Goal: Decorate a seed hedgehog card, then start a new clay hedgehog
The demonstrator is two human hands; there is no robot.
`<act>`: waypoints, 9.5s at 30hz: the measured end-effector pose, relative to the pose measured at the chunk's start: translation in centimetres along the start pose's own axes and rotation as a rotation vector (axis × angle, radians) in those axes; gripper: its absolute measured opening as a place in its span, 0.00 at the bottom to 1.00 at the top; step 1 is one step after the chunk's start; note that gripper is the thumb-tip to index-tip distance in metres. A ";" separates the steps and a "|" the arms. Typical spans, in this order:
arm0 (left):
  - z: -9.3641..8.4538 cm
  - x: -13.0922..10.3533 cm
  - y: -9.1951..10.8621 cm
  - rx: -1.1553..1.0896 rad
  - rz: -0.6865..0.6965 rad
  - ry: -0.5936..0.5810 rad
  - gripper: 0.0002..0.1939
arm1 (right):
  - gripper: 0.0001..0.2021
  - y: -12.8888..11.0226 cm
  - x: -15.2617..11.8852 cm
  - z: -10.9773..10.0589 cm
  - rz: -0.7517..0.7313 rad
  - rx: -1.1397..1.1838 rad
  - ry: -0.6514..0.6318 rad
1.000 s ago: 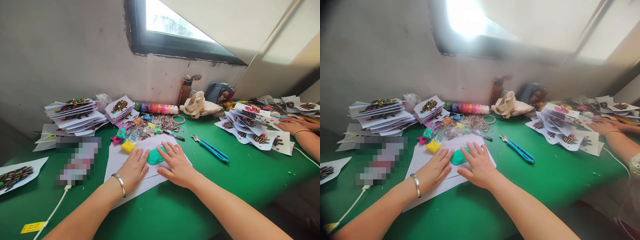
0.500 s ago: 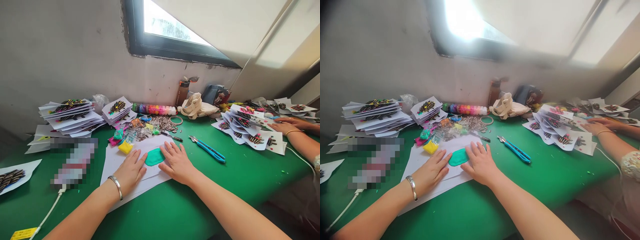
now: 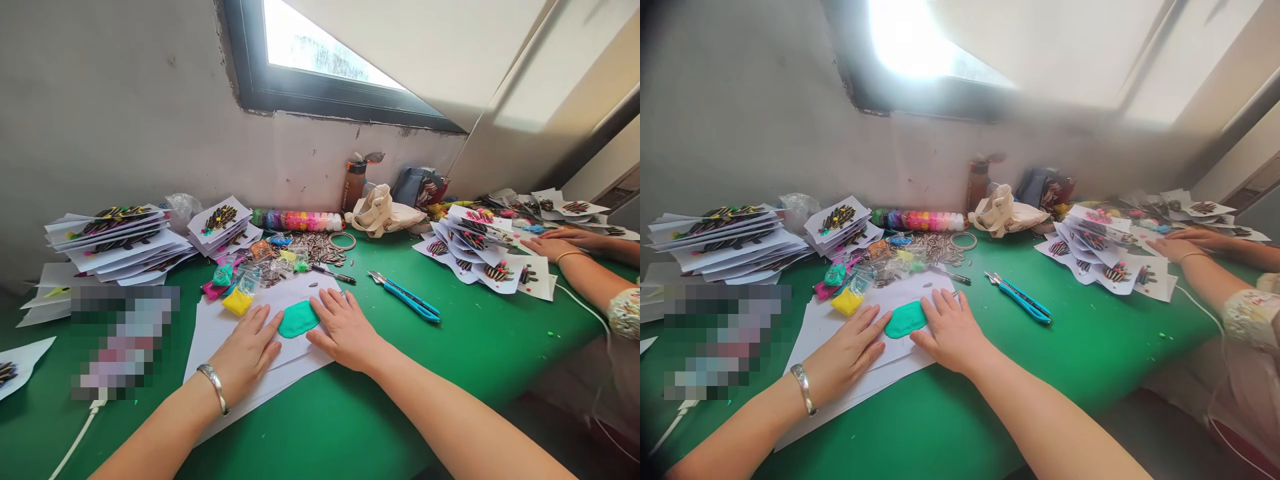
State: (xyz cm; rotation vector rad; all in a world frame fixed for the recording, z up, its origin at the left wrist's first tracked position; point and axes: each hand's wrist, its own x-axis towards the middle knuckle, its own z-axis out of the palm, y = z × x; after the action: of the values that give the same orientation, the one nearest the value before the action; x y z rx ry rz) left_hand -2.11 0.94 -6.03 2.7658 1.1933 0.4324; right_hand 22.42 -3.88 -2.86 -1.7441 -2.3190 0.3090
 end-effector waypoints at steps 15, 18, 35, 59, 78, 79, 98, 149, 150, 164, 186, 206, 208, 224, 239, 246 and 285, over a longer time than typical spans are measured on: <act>0.5 -0.8 -0.6 -0.007 0.001 -0.014 0.29 | 0.15 5.3 0.2 -0.2 0.139 0.143 0.275; 0.1 -0.7 -0.2 -0.011 -0.014 -0.039 0.29 | 0.15 5.2 0.2 0.0 0.122 0.096 0.265; -0.1 -0.9 0.1 -0.083 -0.046 0.027 0.28 | 0.14 0.4 11.4 -2.1 0.036 0.004 0.194; -5.2 0.4 1.9 -0.245 -0.134 0.384 0.13 | 0.11 -6.5 14.3 0.2 -0.016 0.354 0.151; -6.9 4.5 5.1 -1.445 -0.738 0.077 0.25 | 0.08 -2.3 4.1 -2.4 0.197 1.273 0.291; -6.8 4.7 5.2 -1.429 -0.719 0.095 0.25 | 0.10 -2.1 4.1 -2.4 0.199 1.280 0.316; -4.1 4.9 3.8 -1.424 -0.646 -0.006 0.21 | 0.11 -1.5 4.1 -2.1 0.226 1.226 -0.043; -4.9 4.9 4.2 -1.380 -0.639 -0.041 0.25 | 0.09 -0.7 3.5 -2.9 0.060 1.079 0.031; -4.9 4.9 4.1 -1.372 -0.634 -0.035 0.25 | 0.08 -0.6 3.5 -2.8 0.070 1.099 -0.019; -5.8 5.0 4.9 -1.314 -0.563 -0.008 0.21 | 0.13 -1.4 3.7 -2.2 0.044 1.256 -0.037; -4.8 4.7 4.9 -1.464 -0.704 0.035 0.22 | 0.15 -1.5 3.3 -2.7 0.069 1.221 -0.193; -4.9 4.5 6.4 -1.035 -0.526 0.080 0.12 | 0.12 -1.0 3.8 -1.7 0.178 1.605 -0.376; -5.0 4.5 6.4 -1.018 -0.531 0.093 0.11 | 0.12 -1.1 3.8 -1.6 0.192 1.605 -0.381; -4.8 4.4 5.7 -1.150 -0.529 0.059 0.15 | 0.16 -1.2 3.7 -1.5 0.250 1.514 -0.337; -4.9 4.7 5.6 -1.118 -0.597 0.148 0.17 | 0.16 -1.0 3.7 -2.0 0.318 1.469 -0.353; -4.9 4.7 5.8 -1.090 -0.613 0.171 0.17 | 0.12 -1.3 3.8 -1.8 0.313 1.442 -0.329; -4.9 4.8 4.5 -1.314 -0.781 0.255 0.27 | 0.16 0.1 3.5 -3.2 0.236 1.522 -0.183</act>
State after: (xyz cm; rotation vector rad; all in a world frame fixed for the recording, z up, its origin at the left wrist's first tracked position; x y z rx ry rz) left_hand 2.71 1.18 0.59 1.0877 1.2199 0.9844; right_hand 22.52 -0.42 0.35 -1.0644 -1.1004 1.7077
